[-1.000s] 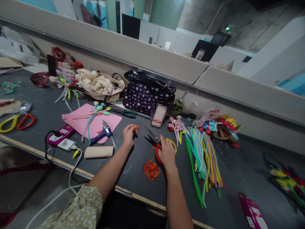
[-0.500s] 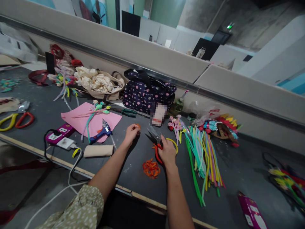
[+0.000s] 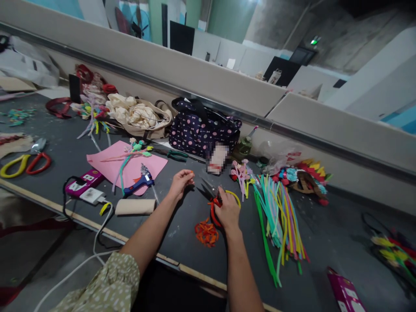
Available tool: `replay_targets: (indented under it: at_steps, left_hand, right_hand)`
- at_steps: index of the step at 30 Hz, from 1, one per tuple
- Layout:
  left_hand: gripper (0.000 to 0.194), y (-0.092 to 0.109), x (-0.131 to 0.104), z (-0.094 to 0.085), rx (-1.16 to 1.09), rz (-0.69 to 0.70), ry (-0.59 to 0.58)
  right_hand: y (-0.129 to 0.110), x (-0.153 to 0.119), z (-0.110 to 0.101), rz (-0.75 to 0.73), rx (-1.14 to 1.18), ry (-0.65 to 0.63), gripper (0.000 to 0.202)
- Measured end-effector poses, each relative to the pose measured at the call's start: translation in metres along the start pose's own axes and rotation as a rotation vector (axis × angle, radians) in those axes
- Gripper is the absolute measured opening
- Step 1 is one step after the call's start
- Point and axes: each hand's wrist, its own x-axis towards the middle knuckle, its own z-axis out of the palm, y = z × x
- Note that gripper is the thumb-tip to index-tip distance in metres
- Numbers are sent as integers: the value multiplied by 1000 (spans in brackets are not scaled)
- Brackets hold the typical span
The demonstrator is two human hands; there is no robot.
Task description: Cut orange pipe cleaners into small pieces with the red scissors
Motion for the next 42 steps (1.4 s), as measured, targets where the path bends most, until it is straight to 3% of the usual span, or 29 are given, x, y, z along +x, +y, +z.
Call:
replay_targets:
  at_steps: [21,42]
  left_hand:
    - [34,-2,1,-1,-138,-77,-125]
    - [31,4,-3,3,-125,-82,-103]
  right_hand:
    - [1,-1,2,-12,31,-33,54]
    - [0,0,1,-18,17,-53,54]
